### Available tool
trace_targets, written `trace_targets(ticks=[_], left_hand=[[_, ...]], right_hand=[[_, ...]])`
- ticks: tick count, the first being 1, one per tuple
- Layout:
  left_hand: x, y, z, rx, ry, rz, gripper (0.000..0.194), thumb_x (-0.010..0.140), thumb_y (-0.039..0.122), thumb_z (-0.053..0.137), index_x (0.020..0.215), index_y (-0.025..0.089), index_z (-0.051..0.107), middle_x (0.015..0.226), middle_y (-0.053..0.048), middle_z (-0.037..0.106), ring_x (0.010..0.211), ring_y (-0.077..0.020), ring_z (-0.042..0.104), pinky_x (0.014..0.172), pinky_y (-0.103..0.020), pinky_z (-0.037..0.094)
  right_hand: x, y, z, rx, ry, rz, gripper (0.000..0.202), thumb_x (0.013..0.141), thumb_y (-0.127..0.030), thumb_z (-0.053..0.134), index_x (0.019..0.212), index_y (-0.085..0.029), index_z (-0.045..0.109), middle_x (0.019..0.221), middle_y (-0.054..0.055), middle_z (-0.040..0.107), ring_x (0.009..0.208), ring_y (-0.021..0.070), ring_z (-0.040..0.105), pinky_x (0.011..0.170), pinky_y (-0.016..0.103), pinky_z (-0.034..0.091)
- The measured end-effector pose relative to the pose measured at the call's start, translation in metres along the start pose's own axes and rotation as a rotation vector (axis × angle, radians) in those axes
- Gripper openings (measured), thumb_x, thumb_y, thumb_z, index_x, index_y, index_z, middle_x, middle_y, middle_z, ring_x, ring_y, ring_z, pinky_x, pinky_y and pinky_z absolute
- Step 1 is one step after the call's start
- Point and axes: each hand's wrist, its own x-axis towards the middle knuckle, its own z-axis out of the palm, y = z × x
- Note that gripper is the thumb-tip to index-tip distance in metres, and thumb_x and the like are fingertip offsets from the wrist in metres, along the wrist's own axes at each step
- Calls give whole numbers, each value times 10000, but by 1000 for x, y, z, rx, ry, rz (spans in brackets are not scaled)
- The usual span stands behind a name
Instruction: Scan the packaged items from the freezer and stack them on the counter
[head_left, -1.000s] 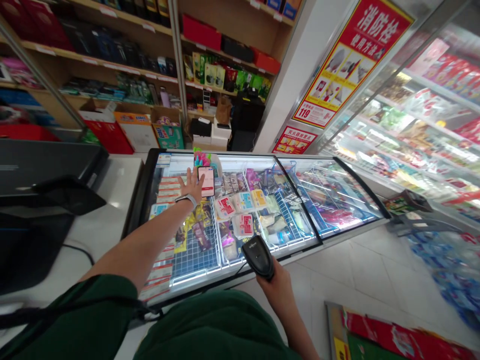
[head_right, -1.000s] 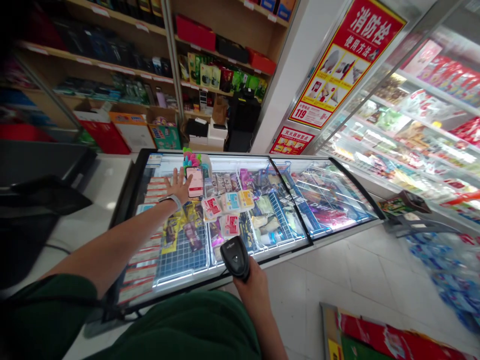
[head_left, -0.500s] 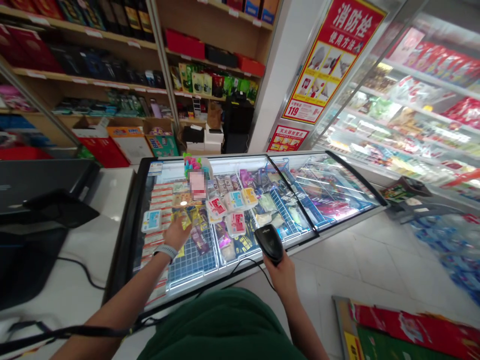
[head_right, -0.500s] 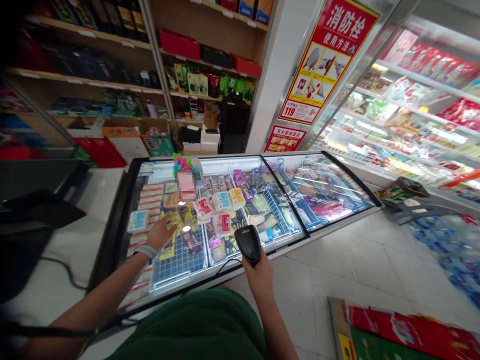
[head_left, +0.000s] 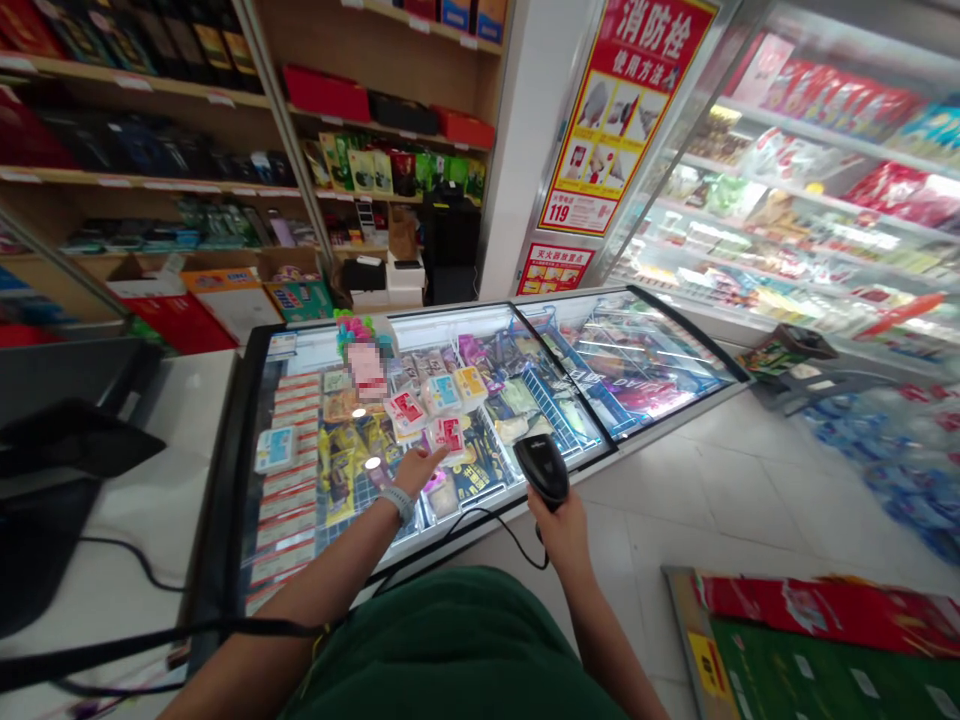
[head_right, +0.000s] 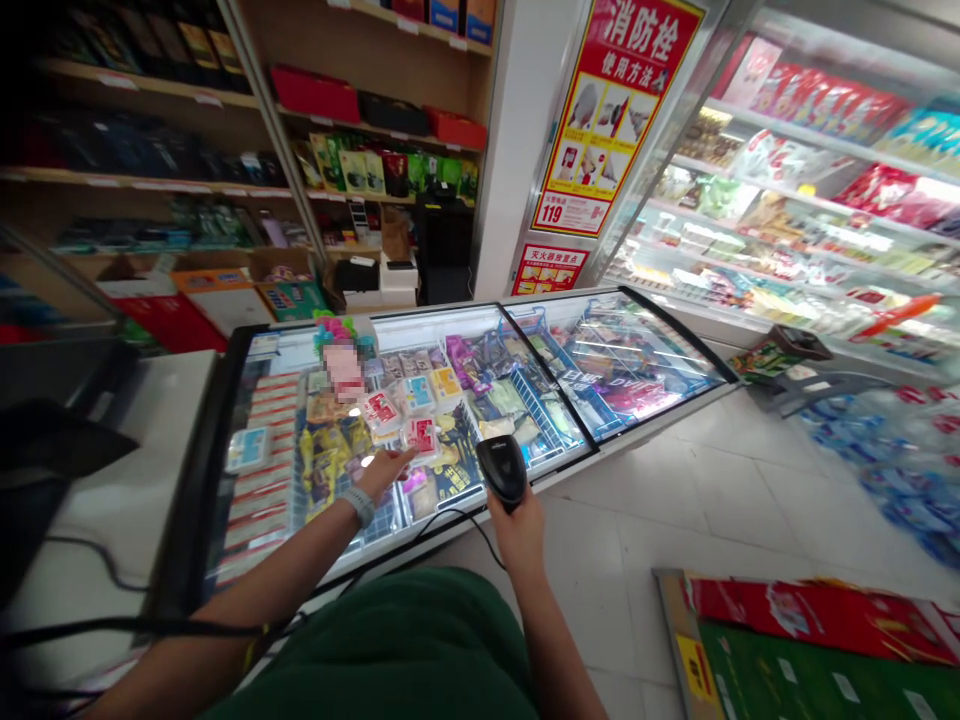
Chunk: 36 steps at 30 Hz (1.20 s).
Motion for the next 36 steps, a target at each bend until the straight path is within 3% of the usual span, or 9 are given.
trace_targets(ticks=[5,11,17,25,30,36], left_hand=[[3,-2,6,-78,-49,-73,534,575,629,699,766,142,593,794,-130,692,694,-241,663,569,-308,420],[-2,-1,-12,-165,-65,-80,493,559,600,709,709,142,605,778,-111,696,686,-212,657,571,-290,417],[-15,-9,-48,-258,-44,30,539,513,640,721,726,149,654,686,-43,659,687,-182,610,627,-285,423],[-46,-26,-113,-203,146,228,505,619,644,678,773,163,678,657,-4,627,607,-139,518,584,-251,382],[-60,-42,-143,-199,224,255,491,648,632,678,789,162,690,673,-14,643,612,-137,514,573,-242,378],[-66,-64,-165,-273,317,207,526,596,644,710,782,152,702,622,-12,632,627,-155,543,569,-248,391]], right_hand=[[-4,4,-11,14,30,0,423,763,-495,629,920,-105,680,793,125,716,729,260,657,685,325,492],[-4,7,-14,-13,34,-19,398,770,-481,617,915,-116,684,775,117,715,716,254,655,676,319,495],[1,-3,-1,-64,-167,-114,273,753,-352,628,938,-154,654,798,66,709,746,230,655,687,289,476],[-6,-58,37,-192,-540,-329,207,703,-168,585,909,-187,593,797,26,660,733,187,605,645,240,400],[-6,-82,65,-283,-654,-457,186,694,-150,589,875,-184,561,818,32,637,734,184,584,635,235,362],[-7,-96,87,-326,-744,-516,185,720,-171,604,897,-186,557,839,34,633,749,184,583,645,232,360]])
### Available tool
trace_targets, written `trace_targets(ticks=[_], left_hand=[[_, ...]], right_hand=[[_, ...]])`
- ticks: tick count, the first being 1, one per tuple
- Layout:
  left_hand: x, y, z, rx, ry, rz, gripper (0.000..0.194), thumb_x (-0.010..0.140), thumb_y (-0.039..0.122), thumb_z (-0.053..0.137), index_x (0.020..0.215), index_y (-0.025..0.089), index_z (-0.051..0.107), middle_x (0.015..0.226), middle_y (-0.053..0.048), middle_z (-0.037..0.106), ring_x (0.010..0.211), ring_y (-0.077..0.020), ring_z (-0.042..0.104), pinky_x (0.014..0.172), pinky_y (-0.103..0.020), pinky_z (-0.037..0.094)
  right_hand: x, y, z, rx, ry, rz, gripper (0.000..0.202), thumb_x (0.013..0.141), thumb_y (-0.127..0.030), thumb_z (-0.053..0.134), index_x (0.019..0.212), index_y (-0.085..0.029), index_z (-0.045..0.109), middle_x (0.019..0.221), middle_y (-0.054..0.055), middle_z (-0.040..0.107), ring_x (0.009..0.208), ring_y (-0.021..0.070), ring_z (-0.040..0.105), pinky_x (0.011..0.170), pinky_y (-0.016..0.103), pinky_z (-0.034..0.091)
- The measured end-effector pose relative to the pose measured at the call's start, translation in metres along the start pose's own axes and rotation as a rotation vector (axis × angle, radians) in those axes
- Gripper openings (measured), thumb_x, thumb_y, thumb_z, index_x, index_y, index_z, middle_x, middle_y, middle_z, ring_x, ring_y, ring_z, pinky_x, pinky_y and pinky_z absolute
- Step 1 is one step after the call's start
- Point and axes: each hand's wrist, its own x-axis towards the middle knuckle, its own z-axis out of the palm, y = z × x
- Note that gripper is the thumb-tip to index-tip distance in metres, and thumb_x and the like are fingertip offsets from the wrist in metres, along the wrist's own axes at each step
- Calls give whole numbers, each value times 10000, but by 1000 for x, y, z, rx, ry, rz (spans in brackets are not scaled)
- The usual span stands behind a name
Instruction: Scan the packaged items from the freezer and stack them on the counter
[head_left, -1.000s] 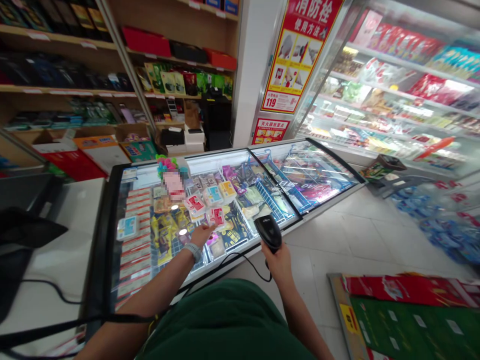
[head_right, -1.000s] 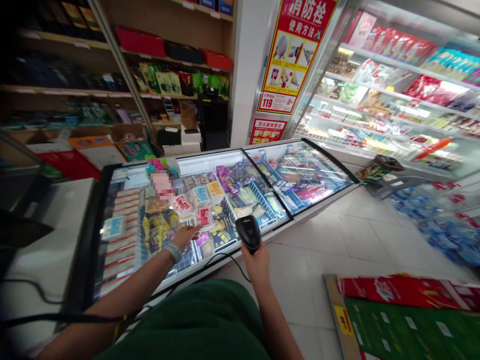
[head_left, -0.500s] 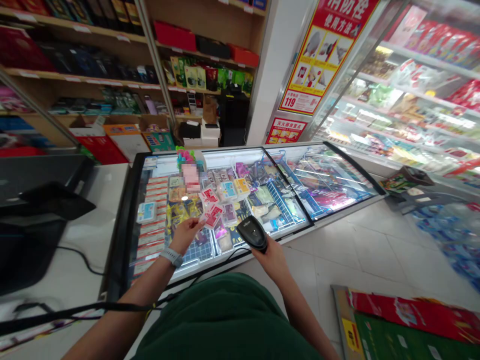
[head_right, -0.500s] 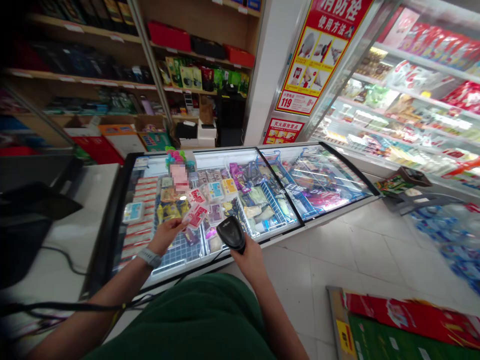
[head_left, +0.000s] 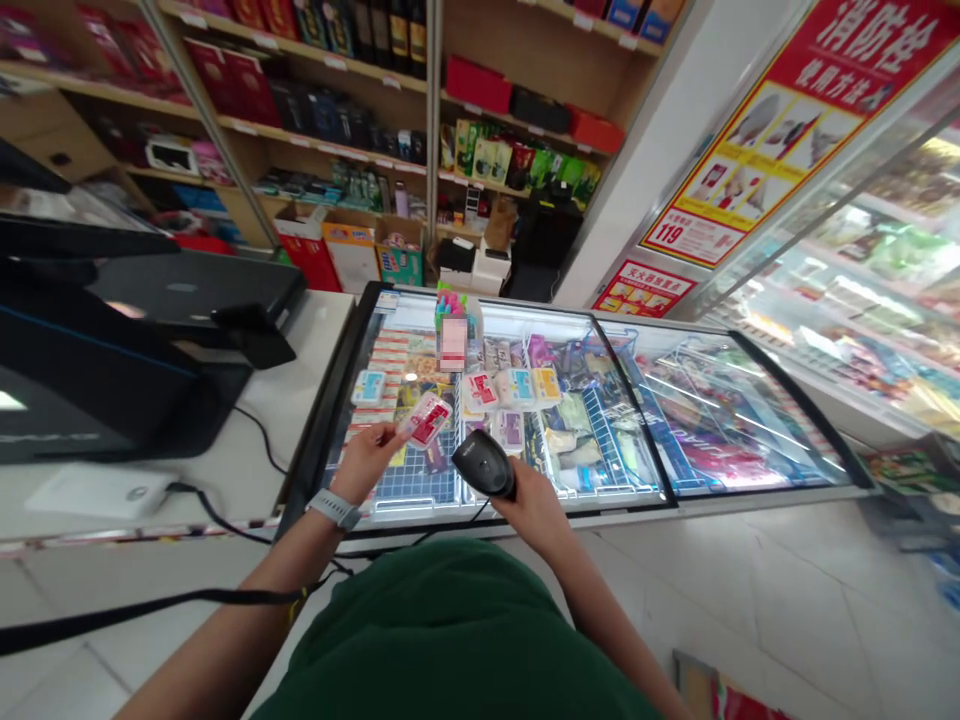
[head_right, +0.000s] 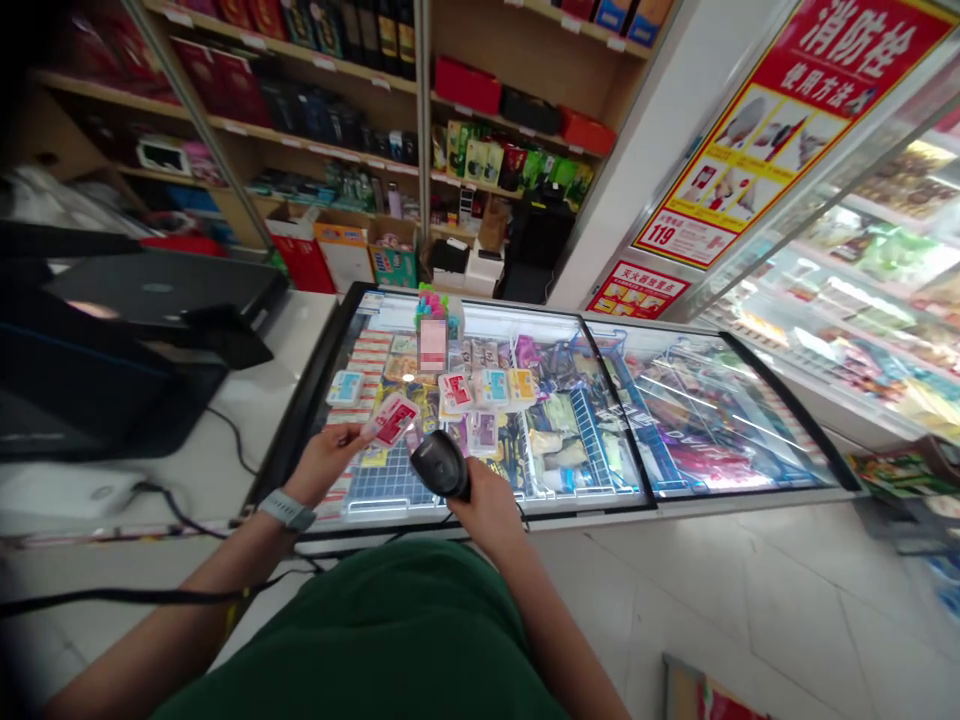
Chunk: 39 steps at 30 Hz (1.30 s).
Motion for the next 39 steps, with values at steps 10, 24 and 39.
trace_targets(ticks=[10,24,39], left_hand=[[1,-8,-14,-49,78,-82,538,551,624,744,810,153,715,657,-21,649,677,-173,570,593,-252,412],[33,-42,-21,-298,94,-286,553,458,598,787,754,145,671,694,-33,666,656,-139,582,657,-266,466],[130,-66,-51,-123,293,-549,244,872,353,594,763,135,577,614,49,557,514,-71,517,545,-232,460]], right_hand=[[9,-14,8,-14,-38,-14,178,735,-181,599,909,-190,565,843,32,637,761,188,584,656,237,367],[3,-10,11,43,18,23,173,742,-178,575,911,-193,545,842,31,626,765,195,589,655,246,383],[-5,2,6,30,142,137,142,739,-211,549,880,-193,545,792,30,622,747,203,597,652,260,410]])
